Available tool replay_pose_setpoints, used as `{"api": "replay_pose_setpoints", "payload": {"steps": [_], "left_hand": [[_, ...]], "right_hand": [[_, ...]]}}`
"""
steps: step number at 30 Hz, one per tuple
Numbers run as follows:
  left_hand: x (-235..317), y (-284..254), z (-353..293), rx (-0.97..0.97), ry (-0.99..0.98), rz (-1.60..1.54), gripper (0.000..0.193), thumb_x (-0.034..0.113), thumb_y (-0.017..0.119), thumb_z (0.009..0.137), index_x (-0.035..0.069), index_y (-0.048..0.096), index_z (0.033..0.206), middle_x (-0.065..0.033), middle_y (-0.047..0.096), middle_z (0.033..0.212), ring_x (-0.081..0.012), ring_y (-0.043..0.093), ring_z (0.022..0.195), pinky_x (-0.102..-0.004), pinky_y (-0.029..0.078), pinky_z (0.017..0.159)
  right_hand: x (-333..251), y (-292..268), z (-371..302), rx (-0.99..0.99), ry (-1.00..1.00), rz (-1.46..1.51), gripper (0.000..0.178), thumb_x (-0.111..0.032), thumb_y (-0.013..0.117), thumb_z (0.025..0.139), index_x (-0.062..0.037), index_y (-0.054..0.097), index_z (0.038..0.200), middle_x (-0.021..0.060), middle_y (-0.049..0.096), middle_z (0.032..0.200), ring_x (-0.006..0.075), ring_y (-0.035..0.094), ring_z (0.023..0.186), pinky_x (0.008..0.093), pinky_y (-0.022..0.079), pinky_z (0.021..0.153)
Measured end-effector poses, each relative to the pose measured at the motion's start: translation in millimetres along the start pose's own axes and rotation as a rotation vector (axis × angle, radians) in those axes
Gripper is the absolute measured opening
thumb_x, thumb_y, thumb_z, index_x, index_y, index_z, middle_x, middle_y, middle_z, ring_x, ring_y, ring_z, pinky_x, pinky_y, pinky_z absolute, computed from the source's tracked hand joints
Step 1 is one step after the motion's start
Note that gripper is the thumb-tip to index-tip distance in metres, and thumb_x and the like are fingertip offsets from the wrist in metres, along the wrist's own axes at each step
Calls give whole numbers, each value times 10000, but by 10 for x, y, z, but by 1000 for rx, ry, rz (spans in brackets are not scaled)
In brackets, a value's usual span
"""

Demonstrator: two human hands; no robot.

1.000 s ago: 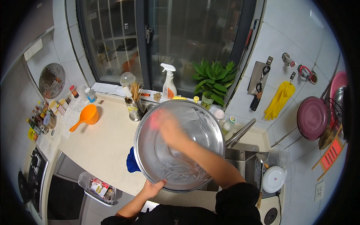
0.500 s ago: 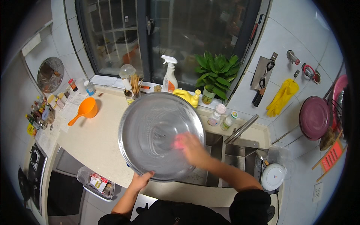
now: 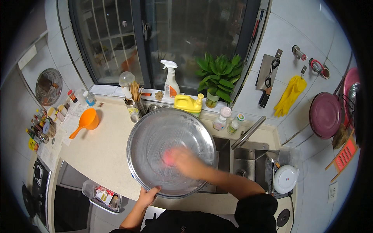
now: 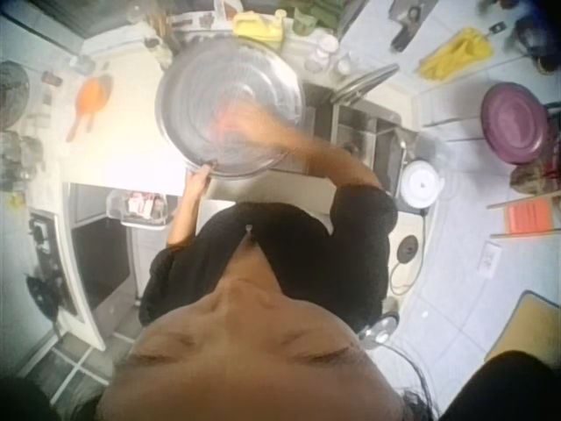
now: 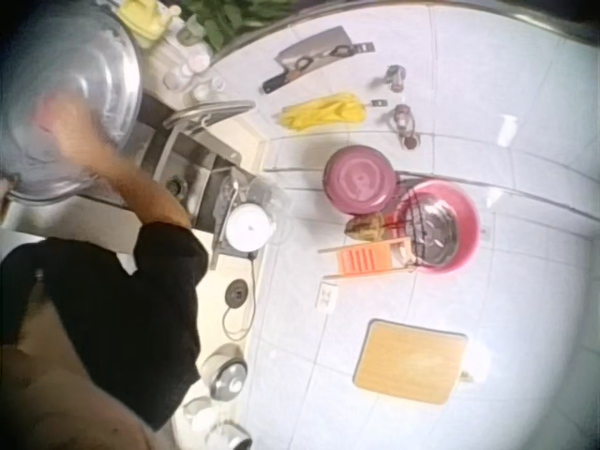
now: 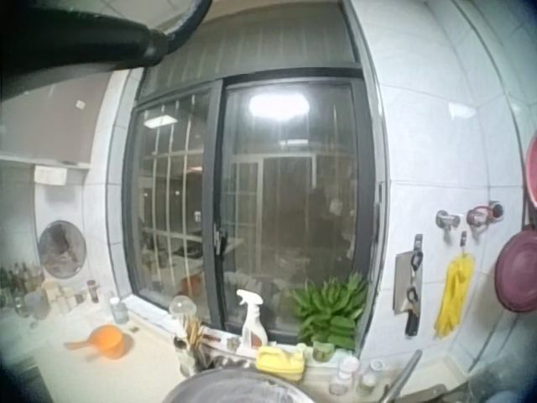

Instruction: The person scrubs a metal pot lid with a toothbrush and a pink sponge, then rinses it under running water. They also clean a small metal strainer and the sink drain area, rinsing each item before placing them aside.

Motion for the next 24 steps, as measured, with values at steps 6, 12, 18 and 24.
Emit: {"api": "replay_pose_setpoints", "payload": {"steps": [6, 12, 18, 24], "left_hand": [[-27, 193, -25, -41, 43, 65, 243, 54, 587, 730, 28, 495, 954, -15, 514, 601, -62, 340, 303, -204, 227, 259], [-92, 5, -21, 52, -130, -6, 276, 22, 592, 708, 31, 493, 966, -28, 537, 663, -89, 463, 413, -198, 324, 306], [-290, -188, 214, 86, 105, -136, 422, -61, 521, 706, 13, 419, 1109, -83, 532, 922, -181, 542, 815, -304, 472, 692], [-214, -112, 146, 81, 59, -63, 403, -74, 498, 700, 12, 424, 1087, -83, 522, 919, -175, 536, 801, -291, 468, 648]], "right_hand": [[205, -100, 339, 81, 43, -172, 385, -68, 491, 731, -60, 516, 1115, 113, 470, 1192, 279, 407, 1137, 435, 298, 954], [965, -224, 122, 84, 325, -425, 440, -103, 467, 748, -48, 455, 1184, 129, 439, 1227, 284, 365, 1177, 481, 263, 966], [55, 449, -814, -260, 588, 261, 420, -82, 479, 785, -11, 441, 1197, 166, 384, 1275, 290, 318, 1228, 420, 256, 1003], [-231, 279, -783, -90, 62, 312, 301, -64, 486, 789, -11, 515, 1083, 131, 453, 1215, 318, 433, 1104, 407, 326, 957]]}}
Point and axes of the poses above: each hand's wrist, its own z-axis towards the middle knuckle, its own y-axis out of the palm, x = y × z, the point moved 2 cm from there along z, towards the middle knuckle
